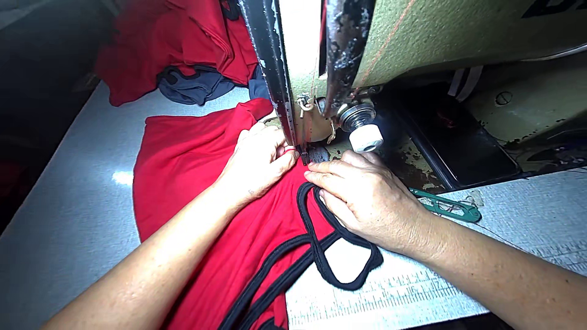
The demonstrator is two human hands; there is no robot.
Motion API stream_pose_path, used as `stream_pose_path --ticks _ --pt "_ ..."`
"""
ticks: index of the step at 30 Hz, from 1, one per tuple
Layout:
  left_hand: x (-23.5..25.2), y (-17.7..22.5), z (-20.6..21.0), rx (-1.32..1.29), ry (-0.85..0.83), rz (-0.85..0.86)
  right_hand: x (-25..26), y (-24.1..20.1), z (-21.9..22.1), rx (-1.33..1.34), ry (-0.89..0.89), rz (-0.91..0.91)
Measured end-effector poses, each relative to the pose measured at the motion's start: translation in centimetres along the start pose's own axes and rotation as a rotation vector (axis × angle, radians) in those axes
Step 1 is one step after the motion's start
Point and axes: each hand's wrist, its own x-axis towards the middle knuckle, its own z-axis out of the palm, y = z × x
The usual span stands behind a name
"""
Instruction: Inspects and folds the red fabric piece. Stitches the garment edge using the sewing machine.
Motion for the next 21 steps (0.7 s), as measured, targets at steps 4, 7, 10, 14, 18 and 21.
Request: stream_pose_path --ticks 4,7,10,14,18,21 --pt "-0.5 2.0 -0.6 0.156 0.055 -0.047 -0.1 0.0 0.0 0.003 -0.004 0.006" --pt "-2.8 7.1 -2.2 0.366 0.033 -0.148 -0.1 0.0 0.1 0.006 -0.002 0.008" --pt "-7.0 8.8 -2.6 0.394 -0.146 -0.329 -0.1 -0.2 0.0 0.011 -0.022 0.019" --pt "-7.6 1.9 -4.6 0.458 -0.165 -0.077 -0.1 -0.9 0.1 0.003 -0.041 0.004" --pt "-5.0 -2.9 -7.7 0.505 -0.276 0.095 -0.2 -1.1 0.1 -0.035 -0.050 -0.030" --pt "-3.4 1.3 -7.2 0.499 -0.188 0.106 -0.2 -1.1 0.1 -0.003 -0.042 -0.039"
